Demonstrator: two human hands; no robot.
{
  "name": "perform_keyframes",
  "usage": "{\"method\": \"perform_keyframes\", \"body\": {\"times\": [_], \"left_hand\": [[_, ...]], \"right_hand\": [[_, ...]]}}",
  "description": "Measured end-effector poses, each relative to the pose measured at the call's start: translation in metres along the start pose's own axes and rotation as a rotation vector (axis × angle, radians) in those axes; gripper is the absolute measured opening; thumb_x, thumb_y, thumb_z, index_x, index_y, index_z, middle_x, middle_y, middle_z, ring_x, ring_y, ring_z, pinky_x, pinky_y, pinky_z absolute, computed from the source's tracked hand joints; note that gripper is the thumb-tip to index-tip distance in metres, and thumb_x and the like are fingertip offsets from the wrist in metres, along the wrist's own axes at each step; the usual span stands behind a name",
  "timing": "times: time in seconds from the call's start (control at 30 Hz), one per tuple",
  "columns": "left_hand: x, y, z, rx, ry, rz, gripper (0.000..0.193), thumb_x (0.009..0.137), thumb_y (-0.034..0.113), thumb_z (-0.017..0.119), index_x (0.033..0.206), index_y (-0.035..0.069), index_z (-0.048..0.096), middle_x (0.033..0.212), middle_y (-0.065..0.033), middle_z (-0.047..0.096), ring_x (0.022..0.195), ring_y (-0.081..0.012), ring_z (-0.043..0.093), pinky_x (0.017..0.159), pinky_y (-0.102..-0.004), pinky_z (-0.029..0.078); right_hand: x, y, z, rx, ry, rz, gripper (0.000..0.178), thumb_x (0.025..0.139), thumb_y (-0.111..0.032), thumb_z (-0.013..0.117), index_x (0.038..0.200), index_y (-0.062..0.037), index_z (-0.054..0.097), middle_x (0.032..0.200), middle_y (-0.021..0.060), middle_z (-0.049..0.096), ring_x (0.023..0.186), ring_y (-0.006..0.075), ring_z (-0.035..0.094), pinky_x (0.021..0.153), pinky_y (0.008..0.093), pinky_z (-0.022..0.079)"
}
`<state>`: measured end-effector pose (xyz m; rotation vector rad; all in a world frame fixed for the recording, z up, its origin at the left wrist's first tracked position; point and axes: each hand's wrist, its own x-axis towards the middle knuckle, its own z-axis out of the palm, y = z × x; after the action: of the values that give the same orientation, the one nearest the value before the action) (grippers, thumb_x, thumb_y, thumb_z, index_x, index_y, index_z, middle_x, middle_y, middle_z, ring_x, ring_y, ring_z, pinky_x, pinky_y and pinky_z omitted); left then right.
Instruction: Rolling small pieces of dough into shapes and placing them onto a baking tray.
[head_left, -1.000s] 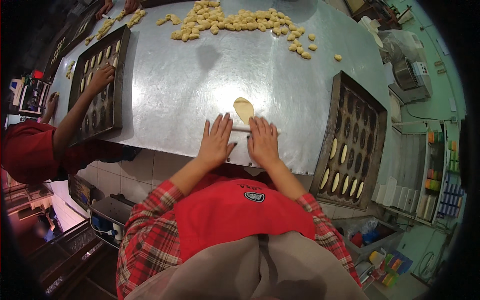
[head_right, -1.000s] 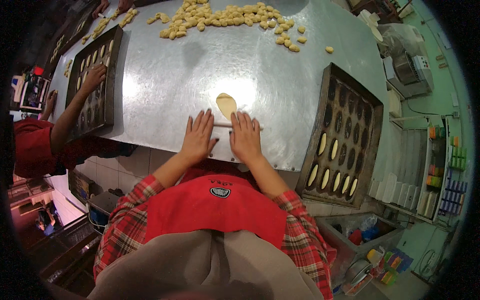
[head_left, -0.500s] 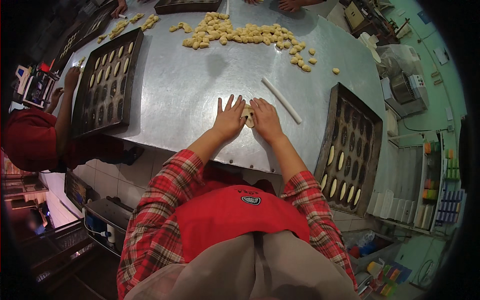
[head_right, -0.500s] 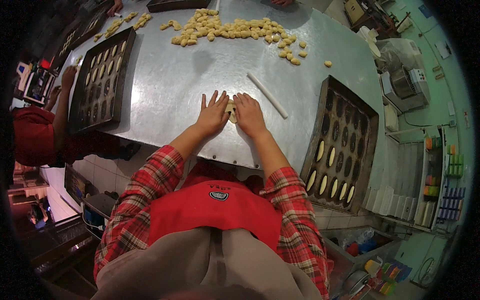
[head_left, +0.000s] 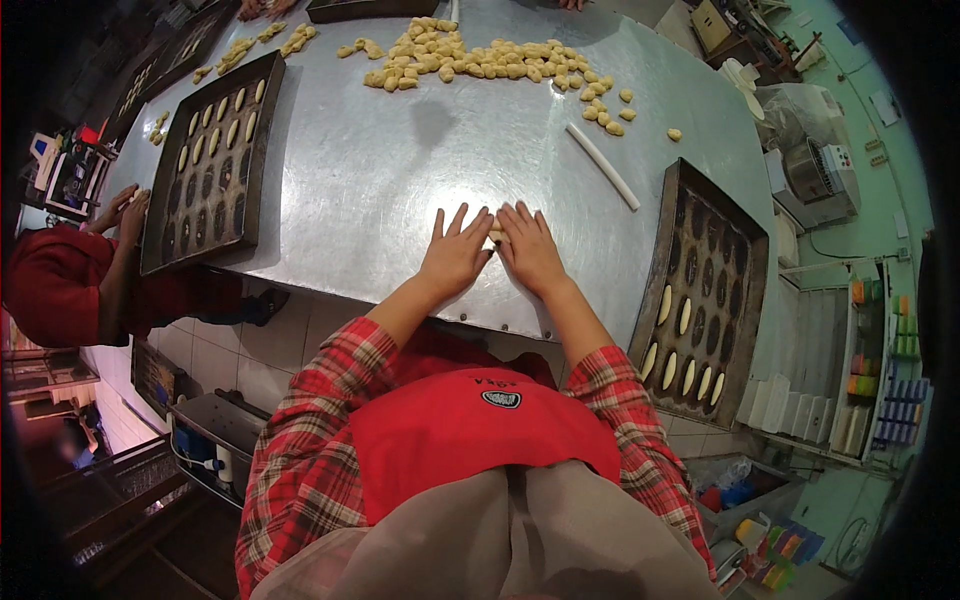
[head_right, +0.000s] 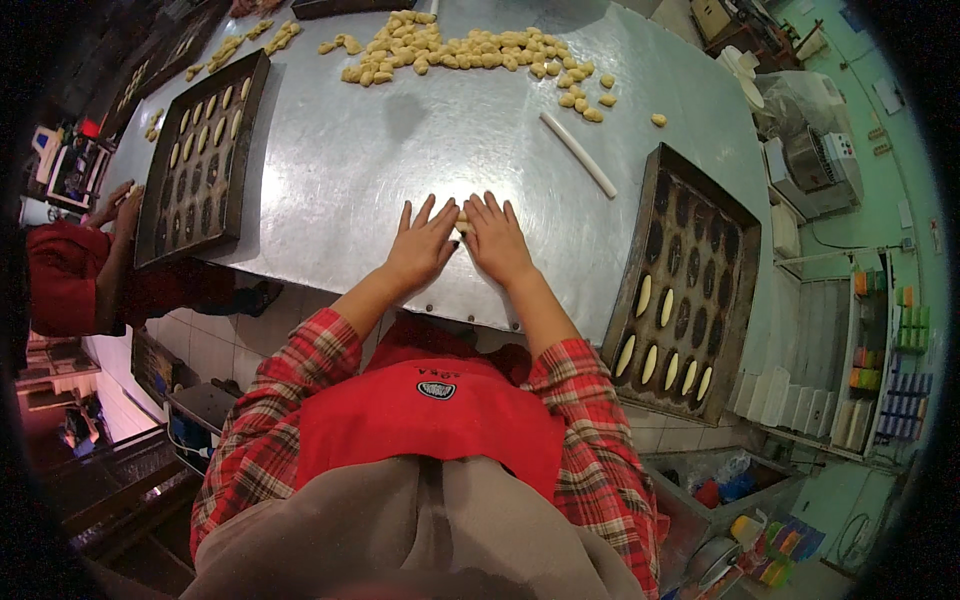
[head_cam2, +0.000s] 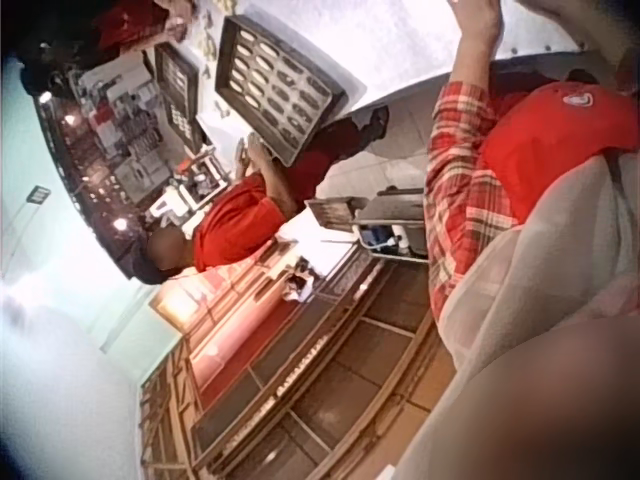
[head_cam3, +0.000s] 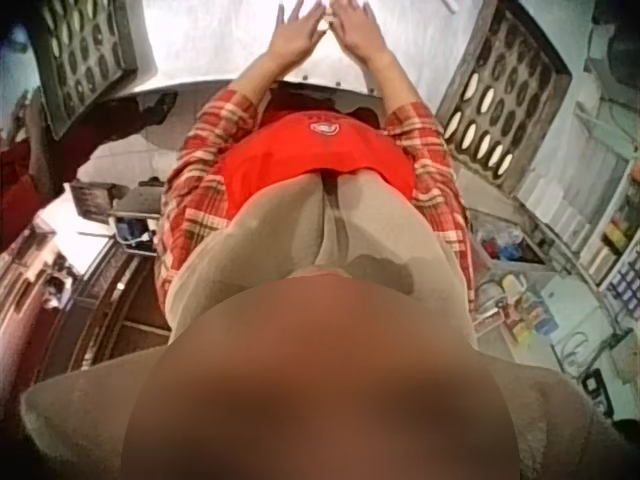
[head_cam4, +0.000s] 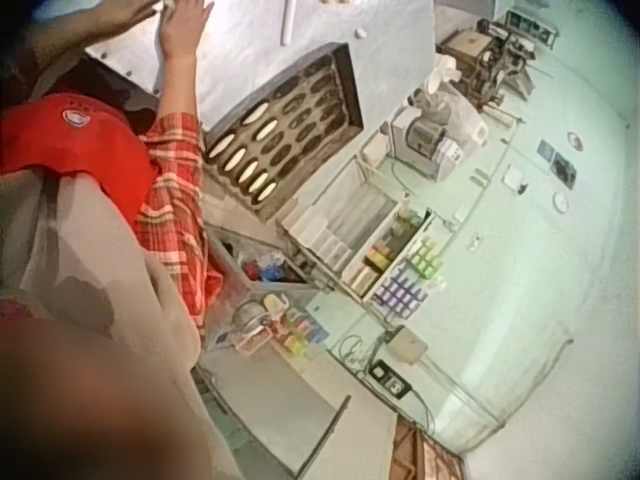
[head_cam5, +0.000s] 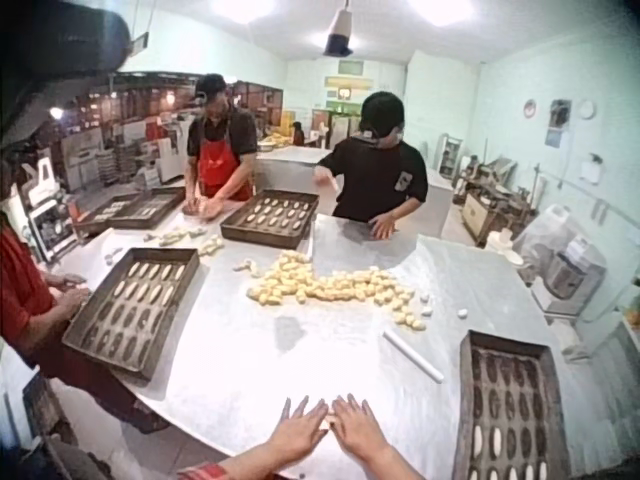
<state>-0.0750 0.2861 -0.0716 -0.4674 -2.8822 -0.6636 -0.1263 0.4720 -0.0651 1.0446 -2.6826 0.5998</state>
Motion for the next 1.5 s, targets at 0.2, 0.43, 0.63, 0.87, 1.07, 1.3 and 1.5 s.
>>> {"method": "perform_keyframes", "body": {"times": [0.2,0.43,0.63,0.87,1.07,1.3,1.5], "left_hand": [[-0.057,-0.010,-0.031,-0.181,-0.116,0.060,0.070,0.084,0.014,0.065,0.147,0.014,0.034,0.153,-0.0061,0.036,0.143,-0.0381,0.025,0.115,-0.0619,0.008],[-0.043,-0.058,-0.036,-0.073,0.253,-0.283,0.066,0.088,0.010,0.061,0.147,0.007,0.031,0.148,-0.0145,0.039,0.141,-0.0370,0.028,0.117,-0.0529,0.014],[-0.054,-0.060,-0.040,-0.173,0.272,-0.308,0.055,0.088,0.010,0.061,0.140,0.009,0.042,0.141,-0.0115,0.048,0.138,-0.0329,0.035,0.116,-0.0507,0.017],[-0.039,-0.051,-0.047,-0.155,0.253,-0.305,0.044,0.090,0.016,0.060,0.133,0.011,0.050,0.134,-0.0063,0.055,0.136,-0.0287,0.039,0.115,-0.0521,0.019],[-0.048,-0.059,-0.043,-0.190,0.289,-0.322,0.043,0.091,0.016,0.059,0.132,0.011,0.051,0.132,-0.0064,0.056,0.135,-0.0282,0.040,0.115,-0.0516,0.018],[-0.043,-0.058,-0.044,-0.226,0.288,-0.300,0.037,0.091,0.016,0.060,0.127,0.010,0.056,0.126,-0.0063,0.060,0.133,-0.0279,0.043,0.115,-0.0514,0.019],[-0.046,-0.058,-0.046,-0.221,0.284,-0.334,0.036,0.090,0.016,0.061,0.126,0.011,0.056,0.125,-0.0050,0.061,0.133,-0.0276,0.043,0.115,-0.0512,0.019]], "right_hand": [[-0.049,-0.022,-0.033,0.047,0.012,-0.026,0.034,0.081,-0.010,0.063,0.115,-0.0051,0.063,0.115,0.0134,0.063,0.116,0.0316,0.056,0.100,0.0483,0.041],[0.067,-0.008,-0.003,0.011,0.019,-0.086,0.043,0.089,-0.026,0.060,0.126,-0.0039,0.057,0.131,0.0168,0.055,0.127,0.0367,0.046,0.106,0.0509,0.035],[-0.015,-0.081,0.024,0.025,-0.350,-0.274,0.074,0.088,-0.049,0.057,0.141,0.0000,0.041,0.150,0.0201,0.033,0.141,0.0384,0.028,0.115,0.0513,0.022],[0.087,-0.025,0.043,-0.205,-0.163,0.132,0.066,0.095,-0.050,0.045,0.145,-0.0062,0.039,0.152,0.0196,0.032,0.142,0.0394,0.024,0.115,0.0563,0.017],[0.028,-0.077,0.040,-0.096,-0.350,-0.126,0.080,0.090,-0.059,0.048,0.147,-0.0048,0.035,0.153,0.0245,0.027,0.144,0.0410,0.020,0.115,0.0561,0.017],[0.107,0.009,0.045,0.002,-0.139,0.285,0.064,0.096,-0.048,0.045,0.144,-0.0061,0.040,0.152,0.0250,0.029,0.143,0.0419,0.020,0.115,0.0566,0.016],[0.009,-0.057,0.025,-0.006,-0.284,-0.028,0.069,0.089,-0.048,0.056,0.143,-0.0083,0.042,0.151,0.0247,0.029,0.142,0.0442,0.022,0.115,0.0567,0.017]]}}
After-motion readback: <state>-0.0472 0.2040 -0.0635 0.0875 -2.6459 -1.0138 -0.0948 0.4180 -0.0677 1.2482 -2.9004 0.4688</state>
